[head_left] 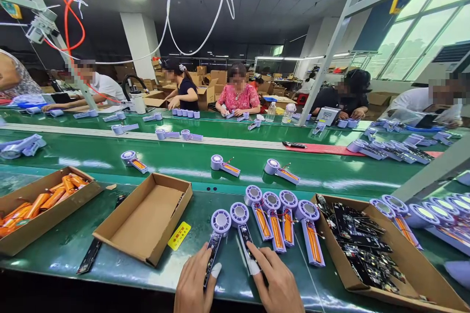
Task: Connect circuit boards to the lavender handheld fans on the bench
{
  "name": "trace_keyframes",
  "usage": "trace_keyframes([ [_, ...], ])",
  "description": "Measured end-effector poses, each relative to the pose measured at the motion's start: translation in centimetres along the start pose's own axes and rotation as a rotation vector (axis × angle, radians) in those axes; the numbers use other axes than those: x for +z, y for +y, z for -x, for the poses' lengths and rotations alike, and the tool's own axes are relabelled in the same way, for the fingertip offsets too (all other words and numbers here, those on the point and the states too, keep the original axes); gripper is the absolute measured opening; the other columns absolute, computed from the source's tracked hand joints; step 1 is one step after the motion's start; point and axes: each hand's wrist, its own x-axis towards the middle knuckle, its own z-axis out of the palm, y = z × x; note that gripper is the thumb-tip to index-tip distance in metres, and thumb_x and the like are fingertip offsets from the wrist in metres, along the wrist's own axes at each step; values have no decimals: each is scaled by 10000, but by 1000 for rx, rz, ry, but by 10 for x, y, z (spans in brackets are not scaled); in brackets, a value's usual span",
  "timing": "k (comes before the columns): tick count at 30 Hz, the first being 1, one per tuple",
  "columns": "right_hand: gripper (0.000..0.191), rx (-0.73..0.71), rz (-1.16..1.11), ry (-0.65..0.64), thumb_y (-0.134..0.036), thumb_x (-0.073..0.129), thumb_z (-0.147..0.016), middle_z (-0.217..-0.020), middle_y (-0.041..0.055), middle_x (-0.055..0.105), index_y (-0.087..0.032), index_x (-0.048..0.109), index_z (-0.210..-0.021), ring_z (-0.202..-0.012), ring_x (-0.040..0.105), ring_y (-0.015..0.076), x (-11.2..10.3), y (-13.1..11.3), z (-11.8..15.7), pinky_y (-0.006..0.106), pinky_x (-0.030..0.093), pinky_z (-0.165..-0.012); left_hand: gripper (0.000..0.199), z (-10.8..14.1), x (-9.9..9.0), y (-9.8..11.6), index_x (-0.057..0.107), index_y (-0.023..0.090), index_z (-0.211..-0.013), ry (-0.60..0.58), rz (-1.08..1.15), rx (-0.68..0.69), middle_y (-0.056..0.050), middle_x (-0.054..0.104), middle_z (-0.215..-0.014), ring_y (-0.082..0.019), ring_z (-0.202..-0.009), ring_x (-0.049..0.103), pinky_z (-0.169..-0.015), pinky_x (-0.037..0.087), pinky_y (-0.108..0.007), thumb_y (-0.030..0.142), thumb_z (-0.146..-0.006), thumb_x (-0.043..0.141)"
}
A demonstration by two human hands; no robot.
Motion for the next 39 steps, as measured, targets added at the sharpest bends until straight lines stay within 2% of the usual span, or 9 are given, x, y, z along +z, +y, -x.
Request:
trace_keyframes([
  [5, 439, -8, -12, 13, -208, 406, -956, -1019, 54, 637, -258, 447, -1390, -882, 649, 175, -1, 0, 0, 272, 551, -737, 387, 4, 5, 2, 624, 232, -1239, 129, -23, 42, -90, 706, -1199, -231, -1107, 655, -968, 470, -338, 129, -881, 516],
  [8, 434, -14, -9, 20, -222, 407, -960, -1011, 55, 631, -256, 443, -1391, -867, 648, 177, 0, 1, 1, 274, 554, -718, 377, 1, 4, 0, 630, 207, -1220, 174, -103, 182, -97, 726, -1149, -213, -1047, 680, -929, 493, -309, 108, -873, 520],
  [11, 406, -1, -7, 8, -244, 404, -971, -978, 48, 622, -261, 455, -1373, -840, 643, 179, 0, 0, 0, 287, 555, -701, 319, -5, -2, -1, 640, 145, -1178, 184, -196, 291, -119, 735, -1106, -205, -1010, 688, -897, 507, -296, 111, -886, 517],
  [14, 408, 3, -5, 7, -247, 399, -970, -984, 48, 620, -266, 439, -1376, -843, 642, 185, -1, -2, 0, 305, 559, -712, 297, -8, -5, 0, 637, 112, -1164, 161, -243, 316, -138, 730, -1103, -199, -1020, 681, -901, 500, -294, 117, -904, 493],
  [21, 469, 21, 17, -20, -218, 404, -942, -1003, 46, 629, -274, 390, -1408, -874, 644, 193, 3, 2, 0, 316, 566, -750, 336, -2, 4, -8, 596, 137, -1217, 138, -253, 290, -126, 710, -1147, -208, -1039, 666, -907, 507, -312, 131, -890, 520],
  [26, 598, -5, 65, -38, -225, 384, -932, -1041, 66, 636, -262, 231, -1509, -891, 656, 205, 5, 5, -3, 329, 572, -764, 487, -9, 3, -2, 480, 145, -1377, -32, -305, 208, -97, 682, -1203, -199, -1045, 654, -881, 524, -294, 162, -891, 505],
  [30, 580, 9, 48, -22, -212, 385, -920, -940, 25, 642, -309, 298, -1486, -808, 669, 174, 5, 3, -9, 286, 578, -700, 516, -20, 2, 6, 476, 200, -1388, -61, -370, 169, -53, 677, -1228, -206, -1070, 644, -888, 522, -331, 131, -877, 490],
  [33, 520, 29, 59, -3, -244, 397, -937, -961, 20, 661, -321, 370, -1451, -830, 683, 169, 6, 3, -13, 267, 576, -697, 539, -26, 4, 8, 467, 218, -1394, -42, -405, 177, -23, 660, -1275, -220, -1124, 625, -917, 509, -372, 123, -864, 485],
  [39, 485, 59, 89, -19, -284, 429, -940, -935, 27, 670, -291, 420, -1425, -818, 684, 178, 10, 4, -15, 277, 574, -690, 585, -24, 5, 6, 417, 203, -1429, -57, -372, 211, 0, 639, -1312, -202, -1146, 617, -932, 502, -351, 144, -852, 492],
])
